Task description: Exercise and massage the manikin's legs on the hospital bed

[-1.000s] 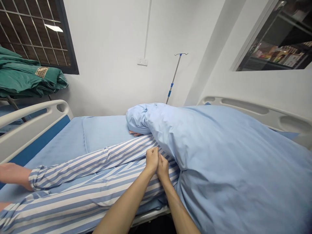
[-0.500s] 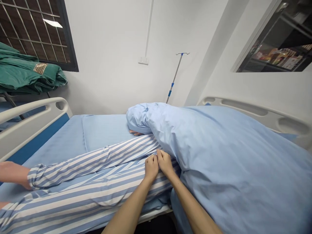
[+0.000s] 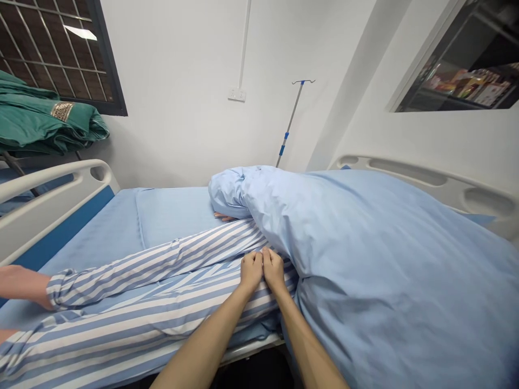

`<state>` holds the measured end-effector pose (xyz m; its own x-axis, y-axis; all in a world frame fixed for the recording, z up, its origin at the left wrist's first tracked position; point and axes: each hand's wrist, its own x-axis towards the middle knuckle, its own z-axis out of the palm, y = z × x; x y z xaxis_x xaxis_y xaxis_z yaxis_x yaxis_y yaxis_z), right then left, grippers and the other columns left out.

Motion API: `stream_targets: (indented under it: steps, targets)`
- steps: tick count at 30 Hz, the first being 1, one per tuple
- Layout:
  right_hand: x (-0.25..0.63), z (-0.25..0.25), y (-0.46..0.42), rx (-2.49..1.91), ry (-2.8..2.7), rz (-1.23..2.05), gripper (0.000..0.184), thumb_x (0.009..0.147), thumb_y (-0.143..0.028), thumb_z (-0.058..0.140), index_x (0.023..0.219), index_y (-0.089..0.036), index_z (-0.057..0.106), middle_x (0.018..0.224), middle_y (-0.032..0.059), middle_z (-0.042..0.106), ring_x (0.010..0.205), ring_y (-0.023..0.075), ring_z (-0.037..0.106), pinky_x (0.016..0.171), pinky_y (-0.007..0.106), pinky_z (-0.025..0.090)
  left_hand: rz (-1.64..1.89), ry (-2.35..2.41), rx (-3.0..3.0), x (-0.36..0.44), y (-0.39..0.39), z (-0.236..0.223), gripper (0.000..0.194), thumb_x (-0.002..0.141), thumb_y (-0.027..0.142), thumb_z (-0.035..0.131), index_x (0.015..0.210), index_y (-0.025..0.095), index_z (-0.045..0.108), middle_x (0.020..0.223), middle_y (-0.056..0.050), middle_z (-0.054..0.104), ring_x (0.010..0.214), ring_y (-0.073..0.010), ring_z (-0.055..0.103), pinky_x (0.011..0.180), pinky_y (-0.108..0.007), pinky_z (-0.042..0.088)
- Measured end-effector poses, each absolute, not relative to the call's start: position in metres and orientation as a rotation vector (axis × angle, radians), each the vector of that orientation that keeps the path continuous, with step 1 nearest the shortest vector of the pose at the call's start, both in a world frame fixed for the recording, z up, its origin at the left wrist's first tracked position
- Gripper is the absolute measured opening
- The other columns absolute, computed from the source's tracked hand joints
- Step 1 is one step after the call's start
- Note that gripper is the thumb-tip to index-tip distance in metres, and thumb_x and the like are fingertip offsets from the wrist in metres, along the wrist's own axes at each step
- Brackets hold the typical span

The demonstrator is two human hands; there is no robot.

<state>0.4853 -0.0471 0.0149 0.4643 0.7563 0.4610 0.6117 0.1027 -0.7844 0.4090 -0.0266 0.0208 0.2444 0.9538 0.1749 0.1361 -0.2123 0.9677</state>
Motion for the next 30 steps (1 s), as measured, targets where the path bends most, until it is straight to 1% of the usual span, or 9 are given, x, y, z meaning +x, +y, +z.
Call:
stream_targets:
  steps: [4, 7, 10, 16, 19, 22, 25, 27, 30]
  targets:
    - [0.485, 0.019, -0.051, -1.554, -1.218, 0.182, 0.048, 0.084, -0.056, 0.033, 0.060, -0.017, 0.049, 0.057, 0.0041, 0.055, 0.055, 0.0151, 0.043, 0.055, 0.026, 0.034, 1.072, 0.993, 1.581, 0.401, -0.029, 0.040, 0.034, 0.080, 0.032, 0.036, 0.049, 0.019, 0.039, 0.047, 0.004, 0.039, 0.051, -0.0090, 0.036, 0.052, -0.023, 0.027]
    - [0.486, 0.017, -0.052, -1.590, -1.217, 0.155, 0.048, 0.084, -0.056, 0.032, 0.056, -0.018, 0.044, 0.051, 0.0009, 0.047, 0.054, 0.0140, 0.040, 0.053, 0.026, 0.032, 1.058, 0.960, 1.674, 0.356, -0.022, 0.057, 0.037, 0.080, 0.037, 0.039, 0.048, 0.018, 0.038, 0.046, 0.005, 0.035, 0.051, -0.0085, 0.034, 0.052, -0.023, 0.027]
    - [0.487, 0.015, -0.053, -1.637, -1.231, 0.141, 0.048, 0.084, -0.055, 0.031, 0.055, -0.019, 0.043, 0.050, 0.0005, 0.045, 0.053, 0.0142, 0.040, 0.053, 0.026, 0.032, 1.026, 1.026, 1.815, 0.267, -0.007, 0.068, 0.038, 0.080, 0.040, 0.039, 0.049, 0.019, 0.035, 0.048, 0.005, 0.032, 0.051, -0.0086, 0.032, 0.052, -0.023, 0.026]
    - [0.489, 0.013, -0.050, -1.724, -1.254, 0.133, 0.046, 0.079, -0.055, 0.033, 0.058, -0.018, 0.050, 0.053, 0.0045, 0.052, 0.055, 0.0172, 0.046, 0.054, 0.028, 0.035, 1.062, 1.586, 1.749, 0.043, -0.004, 0.062, 0.038, 0.077, 0.045, 0.039, 0.048, 0.020, 0.035, 0.049, 0.004, 0.036, 0.054, -0.0110, 0.035, 0.055, -0.024, 0.028]
    - [0.489, 0.010, -0.049, -1.784, -1.239, 0.138, 0.042, 0.077, -0.053, 0.035, 0.061, -0.018, 0.053, 0.058, 0.0070, 0.057, 0.060, 0.0201, 0.050, 0.056, 0.029, 0.037, 1.059, 1.776, 1.694, -0.025, -0.023, 0.052, 0.038, 0.076, 0.046, 0.040, 0.048, 0.020, 0.035, 0.048, 0.003, 0.037, 0.055, -0.0121, 0.036, 0.055, -0.023, 0.028]
    - [0.488, 0.009, -0.048, -1.835, -1.240, 0.135, 0.042, 0.075, -0.053, 0.035, 0.064, -0.018, 0.055, 0.062, 0.0074, 0.058, 0.063, 0.0216, 0.052, 0.058, 0.030, 0.038, 1.057, 1.817, 1.697, -0.050, -0.040, 0.045, 0.038, 0.073, 0.045, 0.045, 0.046, 0.020, 0.034, 0.046, 0.003, 0.036, 0.054, -0.0119, 0.034, 0.054, -0.023, 0.027]
    - [0.485, 0.010, -0.048, -1.882, -1.267, 0.116, 0.041, 0.076, -0.053, 0.034, 0.059, -0.020, 0.050, 0.054, 0.0039, 0.050, 0.056, 0.0191, 0.047, 0.054, 0.029, 0.037, 1.060, 1.783, 1.729, -0.051, -0.043, 0.036, 0.037, 0.072, 0.042, 0.048, 0.046, 0.020, 0.036, 0.046, 0.003, 0.036, 0.054, -0.0114, 0.033, 0.055, -0.022, 0.026]
    - [0.484, 0.012, -0.048, -1.914, -1.279, 0.091, 0.040, 0.076, -0.053, 0.034, 0.056, -0.021, 0.047, 0.050, 0.0025, 0.045, 0.052, 0.0182, 0.044, 0.052, 0.029, 0.036, 1.055, 1.775, 1.754, -0.052, -0.039, 0.025, 0.037, 0.075, 0.041, 0.045, 0.047, 0.020, 0.036, 0.047, 0.003, 0.035, 0.053, -0.0114, 0.033, 0.055, -0.022, 0.024]
    - [0.483, 0.013, -0.048, -1.952, -1.291, 0.064, 0.039, 0.075, -0.053, 0.034, 0.055, -0.021, 0.046, 0.049, 0.0026, 0.044, 0.052, 0.0190, 0.044, 0.051, 0.029, 0.035, 0.998, 1.856, 1.823, -0.057, -0.032, 0.006, 0.035, 0.078, 0.039, 0.040, 0.049, 0.020, 0.038, 0.048, 0.003, 0.038, 0.053, -0.0121, 0.036, 0.056, -0.024, 0.023]
